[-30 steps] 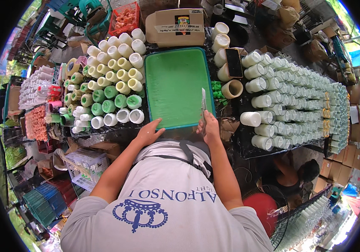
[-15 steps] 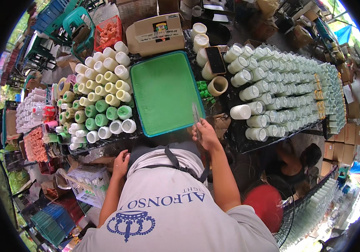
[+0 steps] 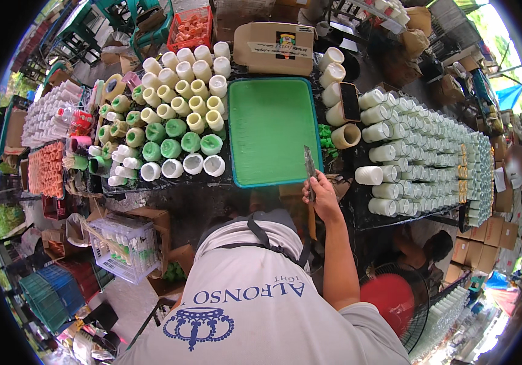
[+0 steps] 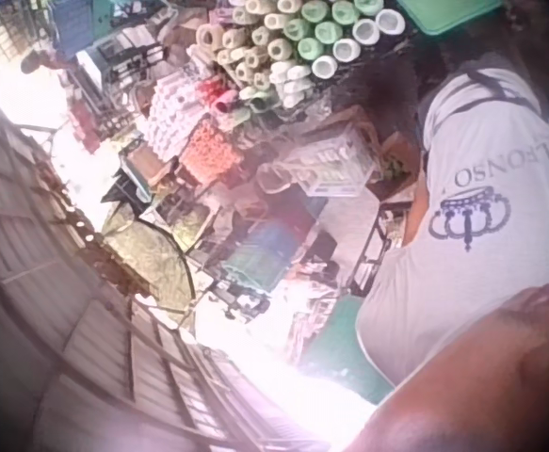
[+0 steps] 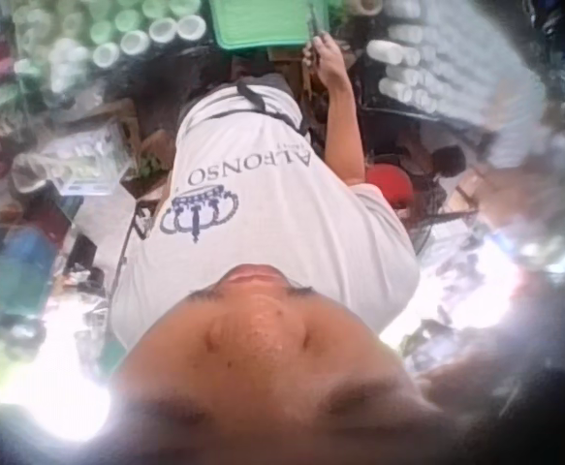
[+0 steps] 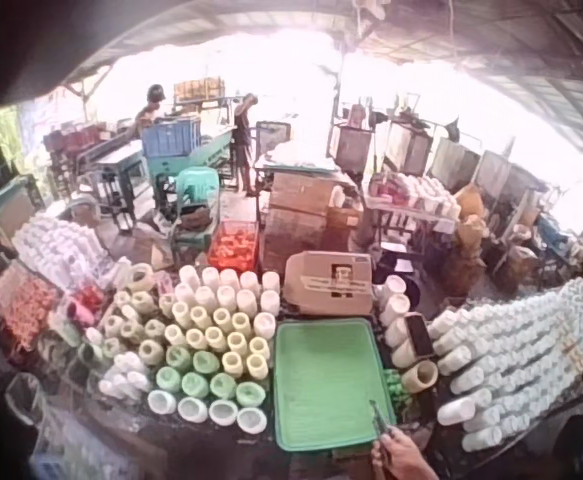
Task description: The person uses a knife to cut a green rectangular sheet on a tray. They repeatedly slice the sheet into strips and then lift the tray to inspect the cut pieces.
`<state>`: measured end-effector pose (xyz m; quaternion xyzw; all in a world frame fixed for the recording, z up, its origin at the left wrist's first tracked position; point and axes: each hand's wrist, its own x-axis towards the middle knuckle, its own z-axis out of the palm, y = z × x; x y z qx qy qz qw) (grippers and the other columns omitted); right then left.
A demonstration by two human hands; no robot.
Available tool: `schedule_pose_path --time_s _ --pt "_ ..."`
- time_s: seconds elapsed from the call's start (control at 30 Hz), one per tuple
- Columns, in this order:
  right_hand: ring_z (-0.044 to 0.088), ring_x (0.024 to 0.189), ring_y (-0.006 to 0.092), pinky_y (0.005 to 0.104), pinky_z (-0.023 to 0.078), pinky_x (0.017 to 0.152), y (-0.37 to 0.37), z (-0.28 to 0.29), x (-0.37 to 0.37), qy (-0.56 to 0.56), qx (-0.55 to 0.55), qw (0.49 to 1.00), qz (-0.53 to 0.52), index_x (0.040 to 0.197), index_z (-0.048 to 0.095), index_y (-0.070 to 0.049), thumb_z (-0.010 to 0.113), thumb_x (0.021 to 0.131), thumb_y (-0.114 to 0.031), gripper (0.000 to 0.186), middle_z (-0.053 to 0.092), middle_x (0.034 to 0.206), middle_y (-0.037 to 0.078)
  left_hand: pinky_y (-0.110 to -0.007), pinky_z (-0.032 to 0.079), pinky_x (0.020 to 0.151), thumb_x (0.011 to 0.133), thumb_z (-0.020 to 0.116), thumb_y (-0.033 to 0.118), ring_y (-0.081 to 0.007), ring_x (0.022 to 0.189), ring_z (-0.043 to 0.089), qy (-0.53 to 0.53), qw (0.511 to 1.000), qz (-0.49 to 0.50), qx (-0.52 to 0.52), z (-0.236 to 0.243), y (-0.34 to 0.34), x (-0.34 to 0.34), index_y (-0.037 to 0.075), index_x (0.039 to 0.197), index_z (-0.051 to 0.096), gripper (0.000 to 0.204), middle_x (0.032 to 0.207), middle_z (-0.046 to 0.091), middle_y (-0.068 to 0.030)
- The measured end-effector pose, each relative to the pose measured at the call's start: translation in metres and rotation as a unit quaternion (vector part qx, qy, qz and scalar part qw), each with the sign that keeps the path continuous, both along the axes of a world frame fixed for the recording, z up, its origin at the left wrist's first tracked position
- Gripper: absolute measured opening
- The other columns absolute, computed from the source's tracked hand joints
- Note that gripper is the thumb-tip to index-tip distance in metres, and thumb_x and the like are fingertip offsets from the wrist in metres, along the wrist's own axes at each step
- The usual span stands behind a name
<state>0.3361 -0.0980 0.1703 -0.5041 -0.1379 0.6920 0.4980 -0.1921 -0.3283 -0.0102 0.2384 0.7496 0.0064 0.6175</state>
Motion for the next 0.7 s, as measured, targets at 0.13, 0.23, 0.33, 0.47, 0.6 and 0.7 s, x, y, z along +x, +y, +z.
schedule_pose_path --time_s 0.13,0.23,0.33,0.47,0.6,0.7 --pt "0.055 0.077 0.0119 0.028 0.049 0.062 0.002 0.006 -0.036 -0.044 0.004 0.999 0.016 0.144 0.047 -0.009 0.052 0.114 -0.021 0.033 0.055 0.093 0.002 -0.041 0.058 0.084 0.107 0.057 0.04 -0.0257 0.098 0.073 -0.13 0.976 0.164 -0.052 0.009 -0.003 -0.002 0.0 0.144 0.061 0.055 0.121 0.074 -0.0188" --pt "0.055 0.075 0.0121 0.0284 0.049 0.06 -0.002 0.011 -0.067 -0.087 0.004 0.996 0.023 0.145 0.046 -0.008 0.052 0.114 -0.021 0.034 0.055 0.091 0.002 -0.041 0.058 0.087 0.107 0.056 0.044 -0.0255 0.102 0.073 -0.235 0.925 0.285 -0.093 0.012 0.006 -0.005 0.001 0.145 0.06 0.058 0.124 0.074 -0.0182" --pt "0.058 0.076 0.0118 0.0288 0.051 0.062 -0.018 0.006 -0.078 -0.137 -0.005 0.99 0.028 0.147 0.046 -0.008 0.055 0.112 -0.019 0.038 0.057 0.091 0.002 -0.041 0.057 0.09 0.108 0.054 0.047 -0.0252 0.105 0.072 -0.297 0.89 0.326 -0.113 0.013 0.018 -0.006 0.001 0.147 0.059 0.061 0.127 0.073 -0.0176" --pt "0.061 0.078 0.0111 0.0286 0.053 0.065 -0.041 0.009 -0.08 -0.183 -0.003 0.983 0.019 0.148 0.047 -0.008 0.056 0.11 -0.017 0.04 0.059 0.093 0.002 -0.041 0.057 0.095 0.108 0.053 0.052 -0.0249 0.11 0.072 -0.321 0.895 0.284 -0.12 0.031 0.051 -0.002 0.002 0.149 0.058 0.065 0.132 0.072 -0.0168" --pt "0.06 0.08 0.0089 0.029 0.054 0.067 -0.065 0.005 -0.077 -0.214 0.006 0.977 -0.006 0.152 0.045 -0.006 0.056 0.11 -0.016 0.044 0.06 0.092 0.001 -0.042 0.042 0.118 0.107 0.044 0.069 -0.0251 0.135 0.059 -0.314 0.939 0.031 -0.139 0.057 0.092 0.001 0.006 0.159 0.048 0.081 0.154 0.06 -0.0098" --pt "0.06 0.08 0.0087 0.029 0.055 0.068 -0.077 0.007 -0.072 -0.195 -0.019 0.98 -0.021 0.15 0.046 -0.006 0.055 0.11 -0.015 0.042 0.059 0.095 0.0 -0.042 0.033 0.124 0.107 0.048 0.065 -0.0261 0.144 0.052 -0.234 0.966 -0.11 0.012 0.08 0.129 0.023 0.007 0.163 0.041 0.081 0.163 0.05 -0.0086"
